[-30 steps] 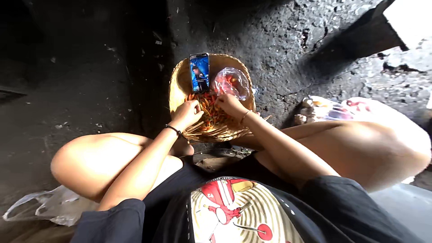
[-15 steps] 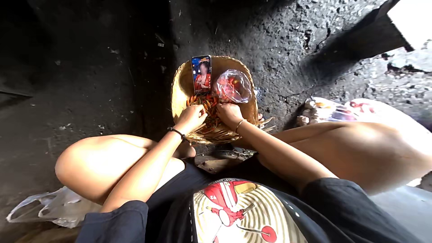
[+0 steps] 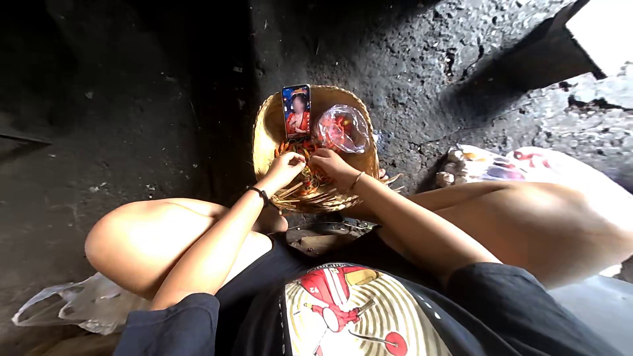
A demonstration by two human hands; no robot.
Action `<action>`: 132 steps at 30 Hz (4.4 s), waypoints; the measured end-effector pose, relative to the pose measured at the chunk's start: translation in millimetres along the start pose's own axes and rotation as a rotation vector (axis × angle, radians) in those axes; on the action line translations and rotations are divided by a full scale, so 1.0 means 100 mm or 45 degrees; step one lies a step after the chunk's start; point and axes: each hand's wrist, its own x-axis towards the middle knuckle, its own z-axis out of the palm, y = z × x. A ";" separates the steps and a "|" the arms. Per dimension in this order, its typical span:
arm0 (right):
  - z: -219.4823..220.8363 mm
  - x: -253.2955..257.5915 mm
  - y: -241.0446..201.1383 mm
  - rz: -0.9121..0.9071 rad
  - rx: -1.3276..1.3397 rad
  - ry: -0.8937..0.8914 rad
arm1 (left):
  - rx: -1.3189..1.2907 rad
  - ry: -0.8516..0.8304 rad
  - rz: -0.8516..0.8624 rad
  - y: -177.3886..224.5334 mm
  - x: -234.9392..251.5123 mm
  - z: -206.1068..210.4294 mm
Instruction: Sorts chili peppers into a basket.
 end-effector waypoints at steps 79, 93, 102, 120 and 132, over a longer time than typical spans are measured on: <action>0.08 0.06 0.13 -0.269 -1.028 0.033 | 0.615 0.091 0.144 0.05 -0.21 0.04; -0.07 -0.02 -0.09 -0.215 -0.987 -0.282 | 0.692 0.013 0.055 -0.05 -0.01 0.01; -0.18 -0.04 -0.22 -0.275 -0.936 -0.268 | 0.696 0.044 0.040 -0.02 -0.02 0.00; -0.20 -0.06 -0.30 -0.369 -0.225 -0.039 | 0.116 0.132 0.036 0.00 0.03 -0.01; -0.13 0.01 -0.18 0.018 1.023 -0.084 | -0.199 0.228 0.363 0.03 0.02 -0.05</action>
